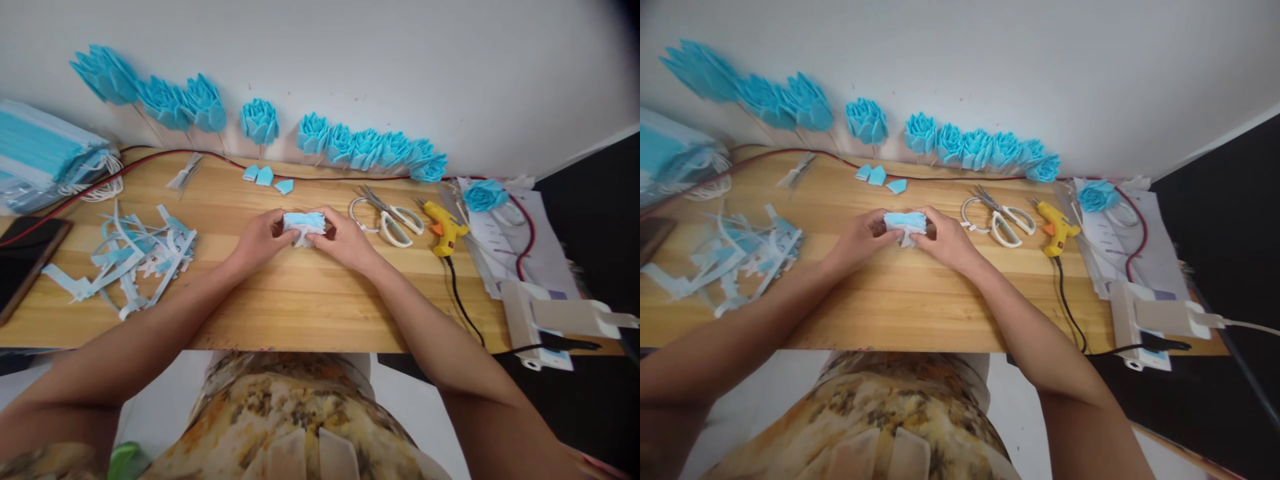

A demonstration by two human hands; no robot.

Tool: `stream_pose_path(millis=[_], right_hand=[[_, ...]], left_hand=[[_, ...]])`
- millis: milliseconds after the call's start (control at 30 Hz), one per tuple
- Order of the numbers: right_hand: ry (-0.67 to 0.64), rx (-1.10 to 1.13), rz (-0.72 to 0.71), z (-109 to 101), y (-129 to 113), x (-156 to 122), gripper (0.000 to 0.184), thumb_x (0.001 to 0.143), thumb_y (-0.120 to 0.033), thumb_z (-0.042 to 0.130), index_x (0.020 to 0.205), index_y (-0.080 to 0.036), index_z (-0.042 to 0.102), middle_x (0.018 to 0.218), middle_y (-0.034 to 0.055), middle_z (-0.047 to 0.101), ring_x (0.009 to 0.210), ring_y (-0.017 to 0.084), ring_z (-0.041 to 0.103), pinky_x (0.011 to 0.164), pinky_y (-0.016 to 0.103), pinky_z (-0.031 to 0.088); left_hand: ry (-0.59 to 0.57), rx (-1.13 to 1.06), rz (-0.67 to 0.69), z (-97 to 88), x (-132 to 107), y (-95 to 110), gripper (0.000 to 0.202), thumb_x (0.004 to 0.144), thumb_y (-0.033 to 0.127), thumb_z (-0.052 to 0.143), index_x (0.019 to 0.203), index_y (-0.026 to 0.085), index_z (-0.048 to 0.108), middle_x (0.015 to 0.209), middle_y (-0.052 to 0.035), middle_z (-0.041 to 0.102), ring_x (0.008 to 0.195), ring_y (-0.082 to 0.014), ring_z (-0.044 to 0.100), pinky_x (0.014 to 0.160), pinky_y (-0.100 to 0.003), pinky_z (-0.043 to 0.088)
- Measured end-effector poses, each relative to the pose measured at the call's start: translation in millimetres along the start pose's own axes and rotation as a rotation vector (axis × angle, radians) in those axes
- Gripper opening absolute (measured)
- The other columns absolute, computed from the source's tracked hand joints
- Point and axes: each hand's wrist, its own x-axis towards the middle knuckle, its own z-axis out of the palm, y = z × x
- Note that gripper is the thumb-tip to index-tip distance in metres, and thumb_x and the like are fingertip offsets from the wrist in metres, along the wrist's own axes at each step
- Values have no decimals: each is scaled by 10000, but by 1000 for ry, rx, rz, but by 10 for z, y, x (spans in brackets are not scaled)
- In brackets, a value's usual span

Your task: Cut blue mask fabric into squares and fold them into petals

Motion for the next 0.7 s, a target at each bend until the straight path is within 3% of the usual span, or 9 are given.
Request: stream_pose_path(millis=[100, 167, 300, 433, 533, 633, 700], right_hand=[[6, 34, 15, 3, 10, -1, 234, 796, -261, 629, 1023, -203, 636, 882, 19, 687, 749, 167, 598, 710, 287, 462], [14, 80, 29, 9, 29, 1, 183, 809, -285, 611, 967, -197, 631, 835, 16, 662, 727, 161, 578, 675, 281, 461], [-29, 262, 46, 12, 49, 8, 295, 807, -305, 617, 1081, -196, 616, 894, 18, 667, 775, 163, 602, 707, 294, 502], [-117, 394, 87, -21, 16, 8, 571, 788, -359, 693, 1315, -214, 525, 1093, 56, 687, 906, 190, 654, 812, 341, 536], [-108, 412, 90, -47, -10, 1, 681, 800, -430, 705, 1405, -238, 458, 1218, 79, 661, 1015, 207, 658, 890, 365, 523], [-45, 322, 54, -51, -30, -7, 615, 793, -400, 711, 1352, -225, 528, 1126, 64, 680, 975, 200, 649, 872, 355, 510], [-20, 231, 44, -45, -47, -12, 451, 793, -354, 691, 1214, -206, 626, 984, 40, 685, 870, 182, 630, 799, 329, 498]], left_hand=[[34, 53, 6, 10, -11, 28, 167, 757, 319, 684, 769, 168, 614, 711, 0, 625, 681, -151, 562, 622, -272, 422], [3, -63, -2, 15, -10, 51, 208, 773, 345, 679, 855, 159, 635, 799, -24, 679, 752, -169, 612, 685, -289, 467], [-46, -265, -41, 11, 5, 70, 298, 777, 387, 684, 943, 145, 631, 887, -61, 711, 791, -184, 645, 729, -309, 492], [-11, -109, -10, -15, -3, 68, 232, 775, 362, 672, 878, 160, 626, 791, -32, 677, 719, -169, 606, 650, -280, 445], [-17, 81, 53, -17, -29, 97, 170, 799, 334, 633, 841, 169, 642, 775, -23, 666, 725, -171, 592, 659, -282, 424], [-39, 115, 106, 3, -50, 139, 182, 782, 293, 640, 924, 179, 647, 910, -31, 700, 827, -182, 627, 744, -287, 455], [4, 110, 119, 14, -53, 156, 257, 746, 260, 674, 988, 187, 632, 993, -39, 699, 867, -183, 635, 757, -282, 466]])
